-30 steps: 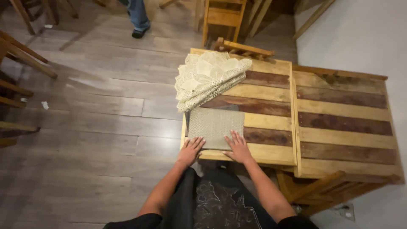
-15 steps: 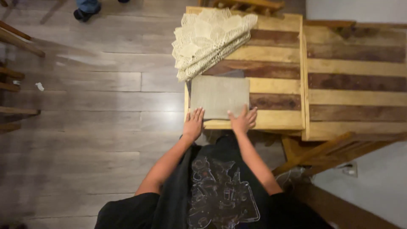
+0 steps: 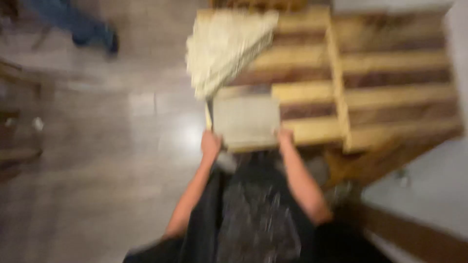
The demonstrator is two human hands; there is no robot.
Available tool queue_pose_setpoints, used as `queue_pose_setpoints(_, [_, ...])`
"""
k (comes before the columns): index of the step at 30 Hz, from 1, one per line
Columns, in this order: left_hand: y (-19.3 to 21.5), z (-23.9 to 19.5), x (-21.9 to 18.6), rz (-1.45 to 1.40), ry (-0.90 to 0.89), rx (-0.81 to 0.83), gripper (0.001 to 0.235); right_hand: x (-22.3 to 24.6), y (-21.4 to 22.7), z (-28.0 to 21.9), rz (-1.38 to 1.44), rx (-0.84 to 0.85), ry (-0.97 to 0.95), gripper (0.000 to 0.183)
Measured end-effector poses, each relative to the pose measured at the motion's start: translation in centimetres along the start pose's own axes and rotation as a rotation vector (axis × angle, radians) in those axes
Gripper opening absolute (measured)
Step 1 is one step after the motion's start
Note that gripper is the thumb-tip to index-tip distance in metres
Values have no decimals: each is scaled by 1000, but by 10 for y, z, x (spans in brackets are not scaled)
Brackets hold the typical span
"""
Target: Folding lace doilies and organizing them with menu folders on a restaurant table.
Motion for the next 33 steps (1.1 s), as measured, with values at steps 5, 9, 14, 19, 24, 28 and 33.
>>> queue_pose_setpoints(5, [17,-11,11,-121,95,7,62,-35,-46,-5,230,220,-285,35])
queue_pose_setpoints(9, [3,-7,41,-109,318,196,71,-33,-47,-12,351,301,-394,36])
queue_pose_setpoints(14, [-18,-40,80,-322,498,263,80,-35,-48,-38,444,345,-383,43])
queue_pose_setpoints(19, [-25,-48,90,-378,411,433,75,12,-40,-43,364,368,-203,46])
queue_pose_setpoints(24, [16,-55,89,-341,438,323,55,36,-38,-86,229,695,-321,42])
queue_pose_setpoints(28, [15,-66,86,-385,284,367,51,56,-35,-89,182,780,-152,38])
queue_pose_setpoints(33, [18,-84,45,-700,353,482,54,88,-31,-68,221,746,250,40])
Point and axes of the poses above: each hand's wrist, its own z-axis towards the middle knuckle, its own y-axis out of the back of the hand, x = y × z, the point moved 10 cm from there along z, towards the middle knuckle, and after that the axes turned 5 degrees about -x, right-handed, at the moved point
